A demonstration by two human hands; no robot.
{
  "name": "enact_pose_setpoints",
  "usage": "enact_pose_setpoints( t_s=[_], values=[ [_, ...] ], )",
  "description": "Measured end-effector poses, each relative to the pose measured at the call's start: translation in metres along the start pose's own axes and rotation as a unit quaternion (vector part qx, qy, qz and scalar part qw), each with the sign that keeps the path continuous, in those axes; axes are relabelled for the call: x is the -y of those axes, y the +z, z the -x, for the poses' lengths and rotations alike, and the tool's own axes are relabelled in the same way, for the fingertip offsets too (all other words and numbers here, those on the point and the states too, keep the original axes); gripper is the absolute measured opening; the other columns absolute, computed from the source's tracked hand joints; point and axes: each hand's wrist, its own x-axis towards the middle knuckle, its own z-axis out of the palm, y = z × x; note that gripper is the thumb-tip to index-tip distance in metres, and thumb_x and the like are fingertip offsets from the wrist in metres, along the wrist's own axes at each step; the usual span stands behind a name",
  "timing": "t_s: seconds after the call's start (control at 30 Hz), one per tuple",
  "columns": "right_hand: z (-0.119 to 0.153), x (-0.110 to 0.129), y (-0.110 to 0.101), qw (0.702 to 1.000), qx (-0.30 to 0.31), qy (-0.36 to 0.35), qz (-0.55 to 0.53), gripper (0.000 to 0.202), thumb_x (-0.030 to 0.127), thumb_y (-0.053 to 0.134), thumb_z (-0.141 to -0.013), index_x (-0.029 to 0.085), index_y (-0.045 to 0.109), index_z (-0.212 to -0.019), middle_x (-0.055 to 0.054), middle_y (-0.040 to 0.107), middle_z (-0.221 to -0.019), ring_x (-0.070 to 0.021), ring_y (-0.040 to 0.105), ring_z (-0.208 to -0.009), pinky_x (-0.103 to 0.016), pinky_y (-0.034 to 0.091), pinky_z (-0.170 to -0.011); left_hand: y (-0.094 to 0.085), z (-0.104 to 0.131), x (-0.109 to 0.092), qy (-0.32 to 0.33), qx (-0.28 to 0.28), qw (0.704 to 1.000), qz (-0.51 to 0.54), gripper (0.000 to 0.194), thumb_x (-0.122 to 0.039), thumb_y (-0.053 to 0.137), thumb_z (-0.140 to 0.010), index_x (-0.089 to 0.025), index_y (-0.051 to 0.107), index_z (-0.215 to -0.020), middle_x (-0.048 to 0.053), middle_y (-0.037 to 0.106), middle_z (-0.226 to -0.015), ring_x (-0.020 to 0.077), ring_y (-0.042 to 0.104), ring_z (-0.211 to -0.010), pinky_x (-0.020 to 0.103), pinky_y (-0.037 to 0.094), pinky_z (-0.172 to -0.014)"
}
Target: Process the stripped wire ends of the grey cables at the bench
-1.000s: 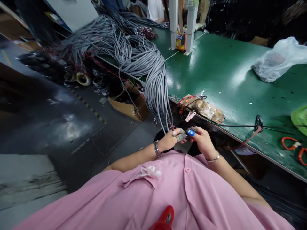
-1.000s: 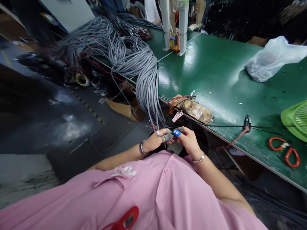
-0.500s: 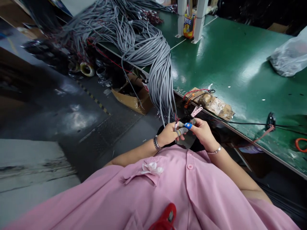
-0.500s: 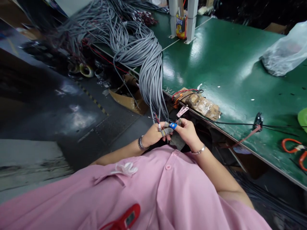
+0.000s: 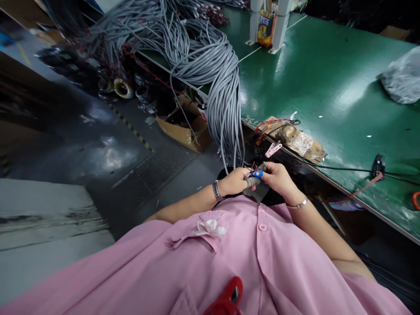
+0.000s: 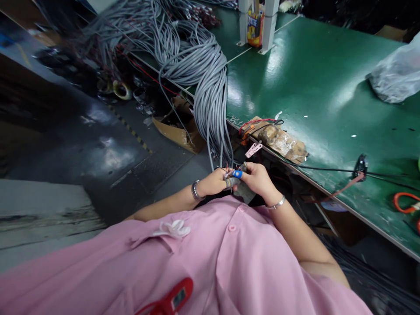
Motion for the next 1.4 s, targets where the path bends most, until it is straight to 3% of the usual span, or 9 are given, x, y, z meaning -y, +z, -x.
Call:
enact_pose_setpoints(
  t_s=[0.17,0.37,0.5,0.67,0.77,1.03,1.4],
  values=[
    [0.002,0.000,0.000,0.994,-0.023,0.015,-0.102,0.036,0.052,0.074,-0.068,0.018,0.065,-0.073,0.001,0.059,-0.062,-0.0100,0.049,-0.053,-0.025,0.043,-0.051,0.010,-0.001,-0.002,-0.069,-0.059,0.976,0.196,0.032,-0.044,0.068,-0.076,-0.013,0.060,-0.077,0.007,0.068,-0.065,0.0160,0.066,-0.059,0.021,0.047,-0.049],
    [0.006,-0.008,0.011,0.983,-0.110,-0.011,-0.144,0.029,0.045,0.074,-0.071,0.019,0.062,-0.071,0.004,0.054,-0.059,-0.0082,0.044,-0.051,-0.023,0.037,-0.048,0.017,-0.003,0.001,-0.053,-0.142,0.948,0.281,0.039,-0.050,0.070,-0.073,-0.012,0.059,-0.074,0.007,0.067,-0.063,0.0179,0.067,-0.054,0.021,0.047,-0.043],
    [0.006,-0.008,0.015,0.980,-0.118,-0.017,-0.157,0.027,0.043,0.073,-0.072,0.019,0.061,-0.073,0.004,0.054,-0.061,-0.0078,0.044,-0.051,-0.022,0.037,-0.048,0.018,-0.001,0.000,-0.055,-0.157,0.941,0.294,0.040,-0.051,0.070,-0.073,-0.012,0.058,-0.074,0.006,0.067,-0.063,0.0174,0.066,-0.052,0.019,0.043,-0.039],
    [0.002,0.002,0.015,0.989,-0.057,-0.008,-0.136,0.032,0.045,0.072,-0.072,0.020,0.067,-0.091,0.000,0.065,-0.080,-0.0116,0.054,-0.066,-0.024,0.043,-0.057,0.020,0.000,0.001,-0.056,-0.124,0.952,0.275,0.037,-0.048,0.070,-0.073,-0.012,0.059,-0.074,0.006,0.066,-0.060,0.0163,0.064,-0.048,0.019,0.042,-0.037],
    [-0.001,0.003,0.015,0.989,-0.039,0.000,-0.145,0.031,0.045,0.073,-0.071,0.020,0.068,-0.089,-0.001,0.064,-0.077,-0.0124,0.054,-0.066,-0.025,0.044,-0.059,0.021,0.000,0.002,-0.061,-0.109,0.957,0.263,0.036,-0.046,0.070,-0.074,-0.012,0.060,-0.077,0.005,0.066,-0.060,0.0155,0.064,-0.048,0.019,0.041,-0.038],
    [0.002,-0.009,0.019,0.977,-0.116,0.009,-0.180,0.028,0.044,0.074,-0.071,0.019,0.065,-0.078,0.001,0.061,-0.070,-0.0101,0.048,-0.059,-0.023,0.039,-0.054,0.021,-0.002,0.002,-0.043,-0.132,0.953,0.268,0.038,-0.048,0.068,-0.076,-0.011,0.061,-0.071,0.008,0.066,-0.062,0.0154,0.064,-0.049,0.020,0.043,-0.039],
    [0.005,-0.008,0.018,0.979,-0.124,0.007,-0.164,0.029,0.045,0.074,-0.070,0.019,0.067,-0.080,0.000,0.063,-0.071,-0.0107,0.048,-0.058,-0.025,0.041,-0.054,0.023,-0.002,0.003,-0.045,-0.156,0.943,0.290,0.036,-0.046,0.066,-0.077,-0.011,0.061,-0.076,0.008,0.068,-0.066,0.0162,0.065,-0.050,0.020,0.043,-0.039]
  ],
)
